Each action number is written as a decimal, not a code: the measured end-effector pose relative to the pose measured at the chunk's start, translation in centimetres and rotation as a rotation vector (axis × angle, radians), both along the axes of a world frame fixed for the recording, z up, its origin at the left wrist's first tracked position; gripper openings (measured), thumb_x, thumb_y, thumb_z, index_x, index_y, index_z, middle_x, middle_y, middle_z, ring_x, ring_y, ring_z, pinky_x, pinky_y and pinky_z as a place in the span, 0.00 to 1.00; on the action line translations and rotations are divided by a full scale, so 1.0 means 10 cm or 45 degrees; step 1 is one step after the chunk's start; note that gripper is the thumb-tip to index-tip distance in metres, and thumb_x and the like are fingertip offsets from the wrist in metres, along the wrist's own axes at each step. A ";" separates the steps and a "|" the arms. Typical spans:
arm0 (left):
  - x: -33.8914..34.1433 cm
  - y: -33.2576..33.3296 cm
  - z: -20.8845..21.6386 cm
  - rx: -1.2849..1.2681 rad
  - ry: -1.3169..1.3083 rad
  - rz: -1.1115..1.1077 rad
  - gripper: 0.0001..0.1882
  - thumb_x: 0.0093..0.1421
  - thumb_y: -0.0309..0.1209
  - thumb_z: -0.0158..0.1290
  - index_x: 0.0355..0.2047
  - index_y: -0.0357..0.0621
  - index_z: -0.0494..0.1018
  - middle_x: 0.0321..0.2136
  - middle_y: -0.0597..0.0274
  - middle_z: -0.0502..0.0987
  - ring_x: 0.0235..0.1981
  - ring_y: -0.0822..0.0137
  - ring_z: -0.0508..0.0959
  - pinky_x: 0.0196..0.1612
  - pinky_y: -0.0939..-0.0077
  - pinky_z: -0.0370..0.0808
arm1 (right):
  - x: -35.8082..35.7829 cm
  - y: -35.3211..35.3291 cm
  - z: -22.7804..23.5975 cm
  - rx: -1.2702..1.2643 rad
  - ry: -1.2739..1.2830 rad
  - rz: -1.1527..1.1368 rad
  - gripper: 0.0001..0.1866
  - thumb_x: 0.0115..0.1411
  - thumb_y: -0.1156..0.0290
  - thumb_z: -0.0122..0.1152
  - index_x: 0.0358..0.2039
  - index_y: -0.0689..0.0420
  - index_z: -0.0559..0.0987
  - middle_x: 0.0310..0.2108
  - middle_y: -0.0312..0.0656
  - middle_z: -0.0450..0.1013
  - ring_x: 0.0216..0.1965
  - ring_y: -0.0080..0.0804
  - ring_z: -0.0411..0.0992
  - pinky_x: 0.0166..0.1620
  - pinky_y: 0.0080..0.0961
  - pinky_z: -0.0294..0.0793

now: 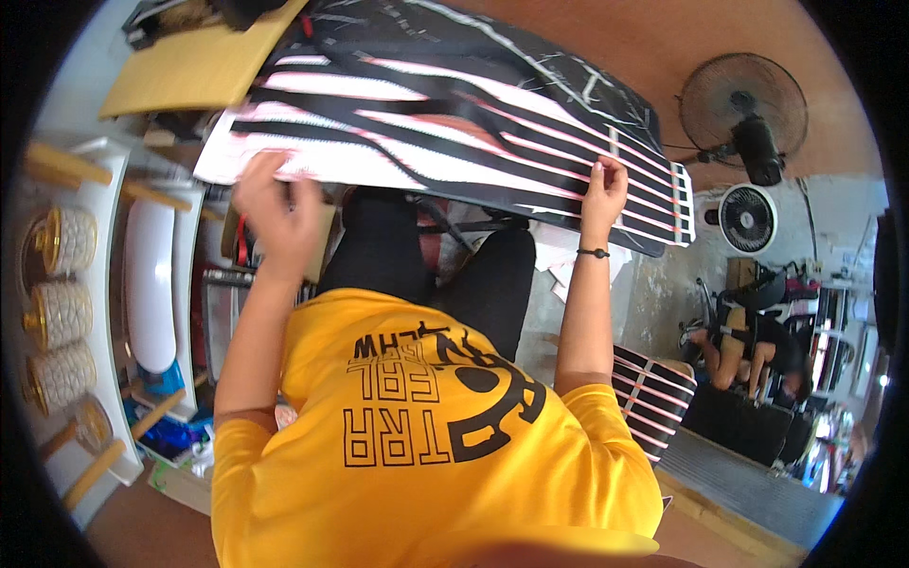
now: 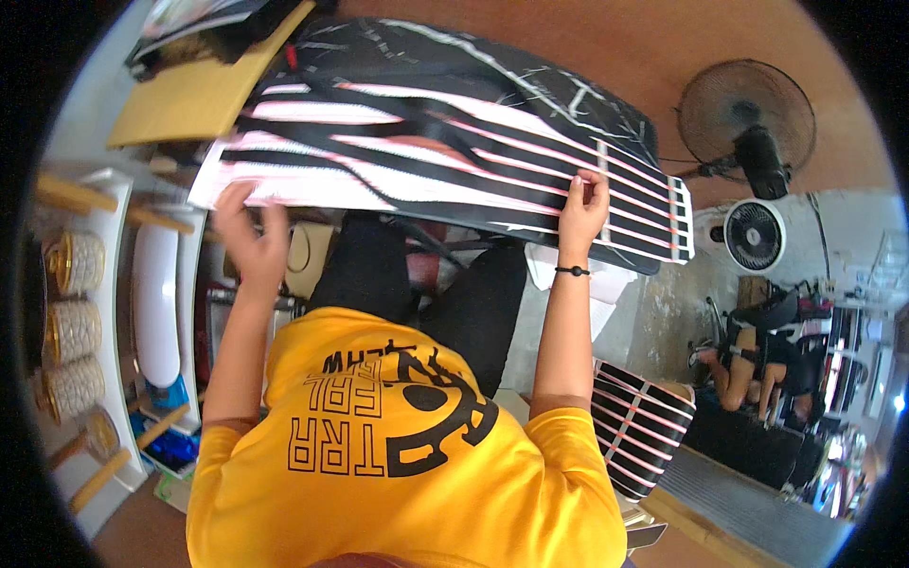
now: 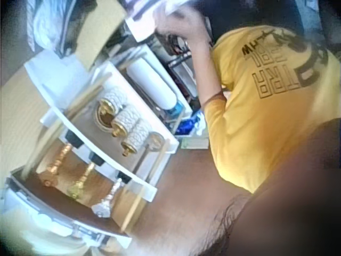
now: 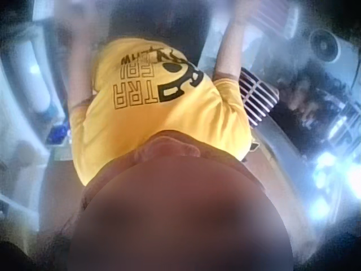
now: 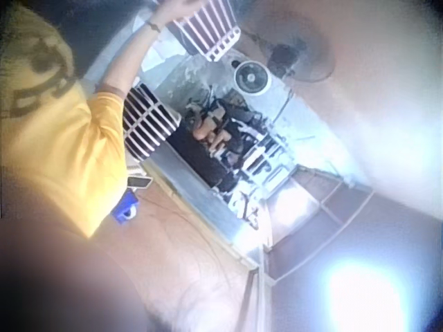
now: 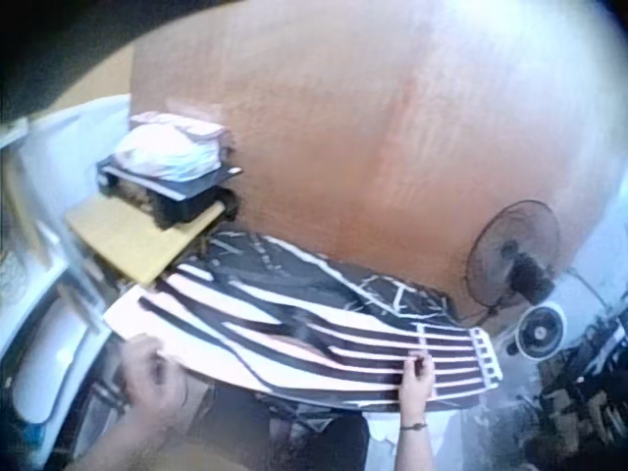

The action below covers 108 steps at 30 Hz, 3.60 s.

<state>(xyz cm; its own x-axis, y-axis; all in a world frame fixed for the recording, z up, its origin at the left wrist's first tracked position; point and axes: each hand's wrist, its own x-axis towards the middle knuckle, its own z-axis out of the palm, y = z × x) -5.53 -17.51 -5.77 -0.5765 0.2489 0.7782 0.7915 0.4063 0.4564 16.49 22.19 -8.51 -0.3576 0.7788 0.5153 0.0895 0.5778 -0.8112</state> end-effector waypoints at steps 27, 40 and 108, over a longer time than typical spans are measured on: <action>0.37 2.79 -0.19 -1.059 -0.070 -0.899 0.32 0.68 0.50 0.40 0.67 0.46 0.57 0.69 0.54 0.54 0.71 0.51 0.49 0.70 0.44 0.43 | -0.31 1.30 0.22 0.293 -0.965 0.214 0.17 0.48 0.65 0.74 0.37 0.53 0.78 0.40 0.45 0.71 0.46 0.47 0.67 0.52 0.39 0.66; 0.44 2.94 0.02 -0.862 0.073 -0.905 0.31 0.61 0.42 0.52 0.62 0.42 0.62 0.63 0.50 0.61 0.65 0.49 0.60 0.64 0.47 0.54 | -0.52 1.22 0.23 0.095 -1.024 -0.056 0.19 0.38 0.68 0.79 0.28 0.56 0.76 0.35 0.49 0.73 0.40 0.50 0.73 0.45 0.41 0.72; 0.23 4.39 0.19 -1.058 0.593 -1.281 0.09 0.52 0.32 0.57 0.35 0.52 0.76 0.40 0.61 0.71 0.48 0.58 0.71 0.46 0.57 0.64 | -0.19 1.03 -0.23 -0.426 0.273 0.116 0.23 0.46 0.93 0.57 0.43 0.61 0.71 0.51 0.41 0.63 0.37 0.26 0.71 0.44 0.19 0.77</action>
